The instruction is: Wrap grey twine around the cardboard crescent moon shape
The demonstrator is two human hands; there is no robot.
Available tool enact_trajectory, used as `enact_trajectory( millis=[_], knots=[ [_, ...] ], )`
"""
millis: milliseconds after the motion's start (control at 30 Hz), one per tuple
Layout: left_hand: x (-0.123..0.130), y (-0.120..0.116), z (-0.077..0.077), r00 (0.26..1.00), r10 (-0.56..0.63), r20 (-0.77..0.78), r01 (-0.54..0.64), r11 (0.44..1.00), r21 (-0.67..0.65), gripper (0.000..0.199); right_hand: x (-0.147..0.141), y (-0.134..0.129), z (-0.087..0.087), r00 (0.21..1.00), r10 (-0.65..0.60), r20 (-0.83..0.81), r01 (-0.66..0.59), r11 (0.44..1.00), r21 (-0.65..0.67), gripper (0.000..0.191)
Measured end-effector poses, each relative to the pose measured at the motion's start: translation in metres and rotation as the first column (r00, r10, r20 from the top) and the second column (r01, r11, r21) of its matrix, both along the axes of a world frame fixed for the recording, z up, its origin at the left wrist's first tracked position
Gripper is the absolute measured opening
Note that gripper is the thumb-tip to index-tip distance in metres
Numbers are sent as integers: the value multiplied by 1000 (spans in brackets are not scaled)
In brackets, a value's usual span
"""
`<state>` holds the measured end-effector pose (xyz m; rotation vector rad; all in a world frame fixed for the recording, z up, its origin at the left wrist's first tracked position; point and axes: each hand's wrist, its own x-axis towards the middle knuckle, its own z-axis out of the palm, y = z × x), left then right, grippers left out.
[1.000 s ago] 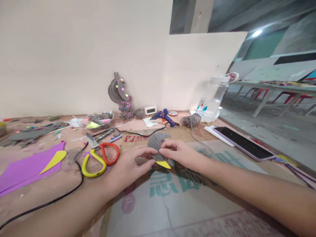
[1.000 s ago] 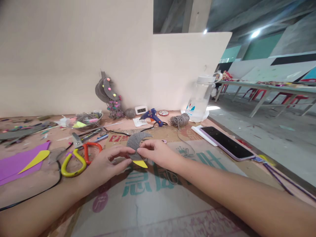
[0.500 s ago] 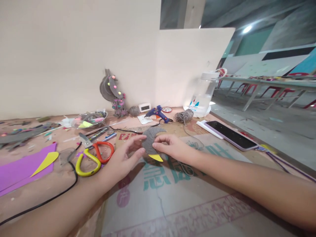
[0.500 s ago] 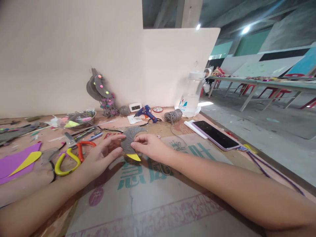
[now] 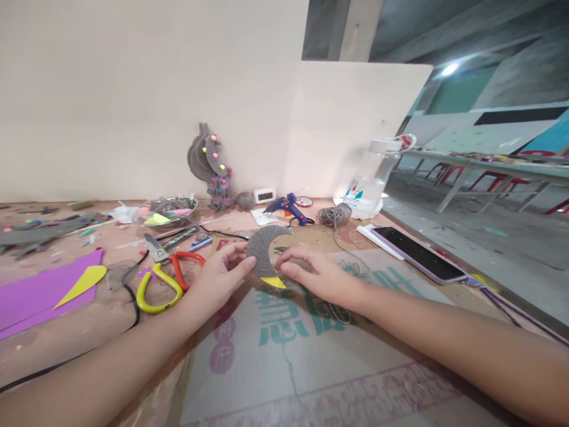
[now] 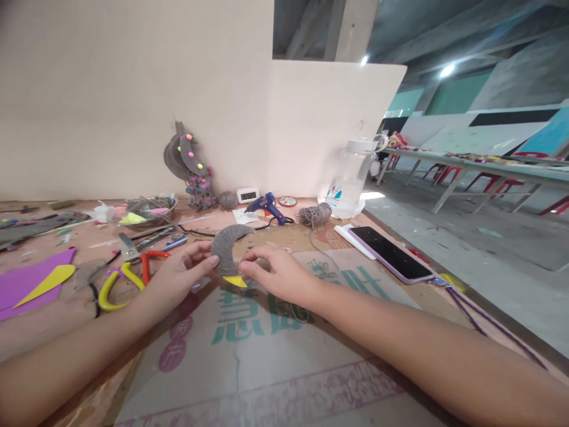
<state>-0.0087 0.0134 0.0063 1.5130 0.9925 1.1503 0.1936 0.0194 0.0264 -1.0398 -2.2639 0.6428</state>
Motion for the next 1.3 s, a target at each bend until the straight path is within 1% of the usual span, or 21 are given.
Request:
enact_trajectory(
  millis=[100, 267, 333, 400, 500, 567, 667, 833, 867, 933, 1000, 1067, 1167, 1300],
  knots=[
    [0, 0, 1, 998, 30, 48, -29, 999, -21, 36, 2, 1, -2, 1000, 16, -2, -16, 1000, 8, 22],
    [0, 0, 3, 996, 28, 85, -25, 999, -39, 34, 4, 7, -6, 997, 6, -72, -11, 997, -76, 34],
    [1, -1, 4, 995, 30, 95, -25, 998, -50, 32, 5, 10, -7, 997, -10, -82, 7, 999, -43, 37],
    [2, -2, 5, 994, 35, 101, -29, 998, -57, 33, 8, 15, -8, 997, -50, -56, 53, 997, 49, 31],
    [3, -3, 5, 995, 49, 91, -45, 998, -48, 36, 14, 26, -11, 993, -117, 34, 106, 967, 230, 24],
    [4, -4, 5, 996, 48, 71, -45, 998, -35, 37, 20, 34, -13, 980, -132, 150, 79, 946, 314, 27],
    [3, -4, 3, 998, 43, 40, -43, 999, -9, 37, 26, 43, -15, 939, -120, 321, -4, 933, 359, 25],
    [3, -3, 2, 998, 41, 48, -42, 999, 27, 34, 25, 48, -17, 869, -138, 476, -96, 895, 435, 25],
    [3, -3, 2, 998, 34, 52, -36, 999, 35, 34, 25, 49, -17, 864, -154, 480, -92, 888, 451, 24],
    [3, -2, 1, 998, 34, 58, -36, 998, 46, 33, 25, 49, -16, 873, -202, 444, -41, 877, 479, 22],
    [3, -1, 0, 997, 45, 66, -48, 997, 60, 32, 26, 47, -14, 893, -255, 370, 42, 868, 495, 21],
    [2, 0, -1, 995, 54, 78, -59, 996, 64, 32, 27, 42, -10, 912, -276, 305, 93, 861, 501, 24],
    [2, 2, -2, 992, 62, 112, -69, 996, 53, 30, 26, 29, -4, 934, -237, 266, 85, 874, 479, 26],
    [2, 3, -1, 988, 87, 124, -91, 995, 29, 28, 19, 14, 3, 941, -196, 276, 71, 911, 406, 25]
  ],
)
